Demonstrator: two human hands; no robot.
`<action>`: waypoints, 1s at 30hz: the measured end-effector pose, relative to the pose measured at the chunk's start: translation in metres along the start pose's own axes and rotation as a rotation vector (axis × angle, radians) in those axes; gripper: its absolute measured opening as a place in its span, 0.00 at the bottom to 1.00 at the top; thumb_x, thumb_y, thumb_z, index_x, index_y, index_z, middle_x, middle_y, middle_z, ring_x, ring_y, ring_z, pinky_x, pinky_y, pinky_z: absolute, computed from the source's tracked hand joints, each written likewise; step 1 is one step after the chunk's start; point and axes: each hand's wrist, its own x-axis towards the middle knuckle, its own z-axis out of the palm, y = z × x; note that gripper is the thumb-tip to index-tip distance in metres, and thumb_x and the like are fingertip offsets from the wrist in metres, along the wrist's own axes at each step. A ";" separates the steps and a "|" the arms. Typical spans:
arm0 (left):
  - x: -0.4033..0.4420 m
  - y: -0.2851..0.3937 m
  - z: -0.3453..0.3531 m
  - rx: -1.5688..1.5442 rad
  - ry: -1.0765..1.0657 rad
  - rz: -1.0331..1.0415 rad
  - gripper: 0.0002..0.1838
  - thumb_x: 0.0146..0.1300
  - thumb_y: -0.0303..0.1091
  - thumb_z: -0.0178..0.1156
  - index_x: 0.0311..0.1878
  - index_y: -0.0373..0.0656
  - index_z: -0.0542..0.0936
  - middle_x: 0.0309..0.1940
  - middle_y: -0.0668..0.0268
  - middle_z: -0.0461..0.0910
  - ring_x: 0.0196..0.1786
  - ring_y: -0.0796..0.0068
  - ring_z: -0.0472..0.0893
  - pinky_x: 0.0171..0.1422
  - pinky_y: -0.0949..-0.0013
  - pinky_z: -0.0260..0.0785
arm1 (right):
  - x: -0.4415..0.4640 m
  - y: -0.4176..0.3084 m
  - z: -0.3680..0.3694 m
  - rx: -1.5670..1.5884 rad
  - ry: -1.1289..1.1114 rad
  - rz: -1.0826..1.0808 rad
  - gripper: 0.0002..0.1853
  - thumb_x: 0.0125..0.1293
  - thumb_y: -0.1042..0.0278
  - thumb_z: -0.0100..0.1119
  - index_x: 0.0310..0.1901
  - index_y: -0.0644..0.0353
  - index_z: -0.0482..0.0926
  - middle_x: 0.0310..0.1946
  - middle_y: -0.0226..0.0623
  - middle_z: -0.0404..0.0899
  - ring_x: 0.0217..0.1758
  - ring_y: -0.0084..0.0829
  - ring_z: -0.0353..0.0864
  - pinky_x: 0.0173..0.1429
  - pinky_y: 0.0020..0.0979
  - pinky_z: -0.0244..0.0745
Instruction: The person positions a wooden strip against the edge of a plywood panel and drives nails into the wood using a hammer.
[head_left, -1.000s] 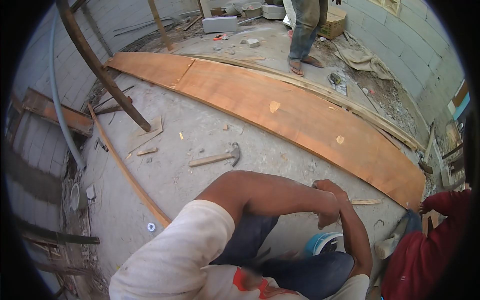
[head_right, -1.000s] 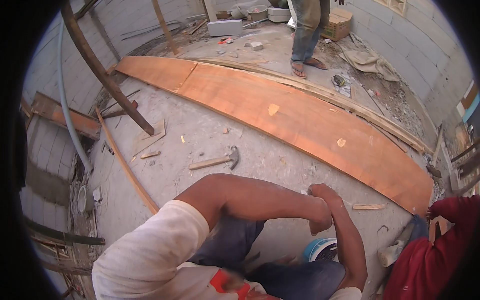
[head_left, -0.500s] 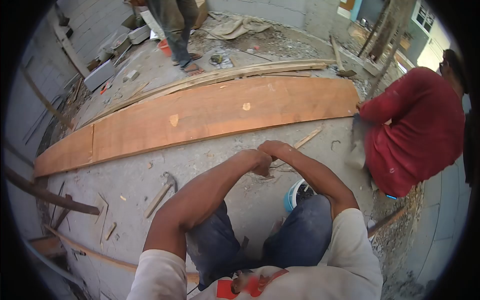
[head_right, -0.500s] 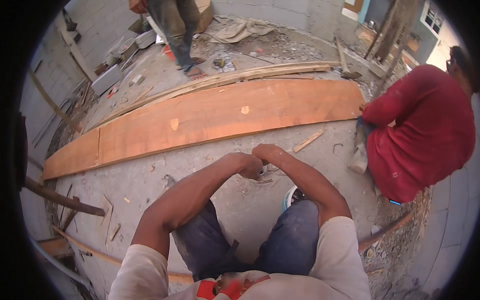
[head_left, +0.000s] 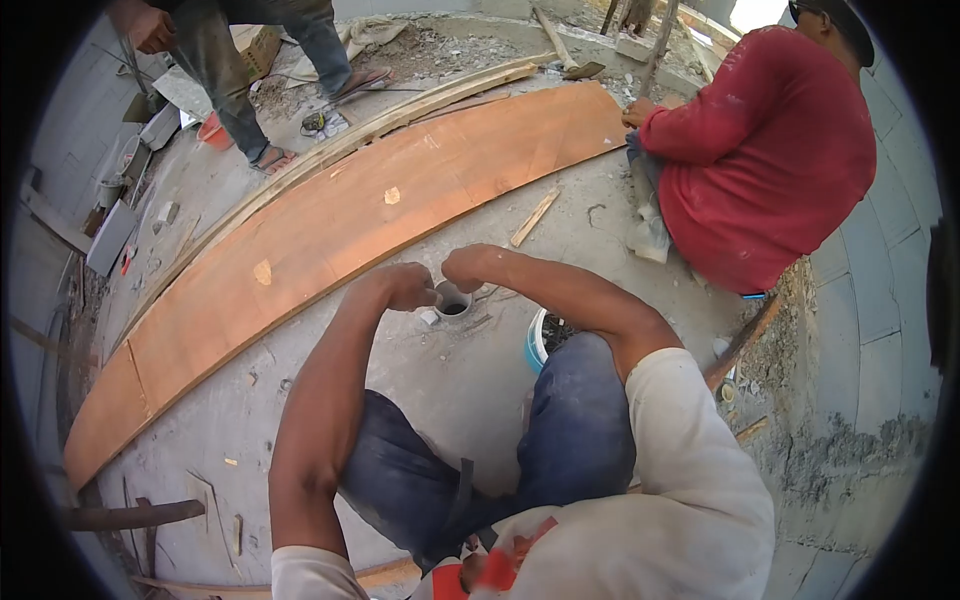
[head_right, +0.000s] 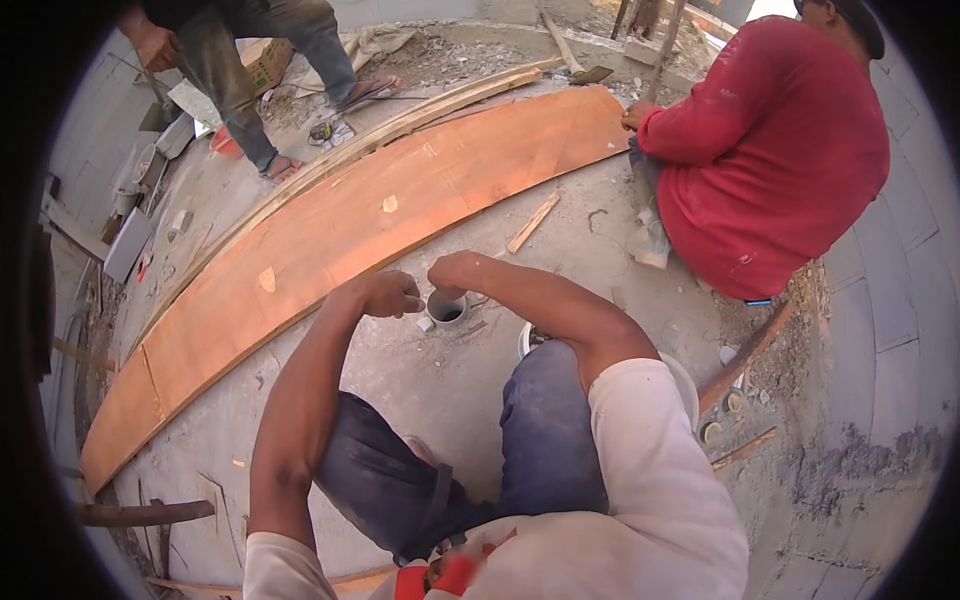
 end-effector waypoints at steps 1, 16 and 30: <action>-0.001 -0.001 -0.002 -0.009 -0.015 -0.002 0.27 0.74 0.54 0.61 0.59 0.39 0.88 0.56 0.51 0.89 0.60 0.48 0.87 0.66 0.47 0.76 | 0.003 0.000 0.002 -0.008 0.004 -0.015 0.14 0.65 0.73 0.64 0.50 0.64 0.90 0.53 0.56 0.90 0.57 0.52 0.91 0.56 0.49 0.86; 0.010 -0.014 0.006 0.037 0.011 0.033 0.26 0.77 0.54 0.61 0.59 0.40 0.87 0.52 0.53 0.89 0.55 0.55 0.87 0.61 0.52 0.76 | 0.003 0.095 -0.129 0.057 0.259 0.467 0.30 0.73 0.74 0.59 0.76 0.63 0.69 0.56 0.48 0.90 0.59 0.45 0.91 0.55 0.49 0.86; 0.069 -0.246 0.142 -1.853 0.609 -0.275 0.59 0.73 0.62 0.67 0.86 0.28 0.48 0.83 0.35 0.56 0.84 0.40 0.64 0.81 0.40 0.67 | 0.023 0.115 0.097 0.177 -0.095 0.120 0.21 0.65 0.68 0.63 0.59 0.63 0.84 0.51 0.60 0.89 0.58 0.54 0.89 0.60 0.50 0.84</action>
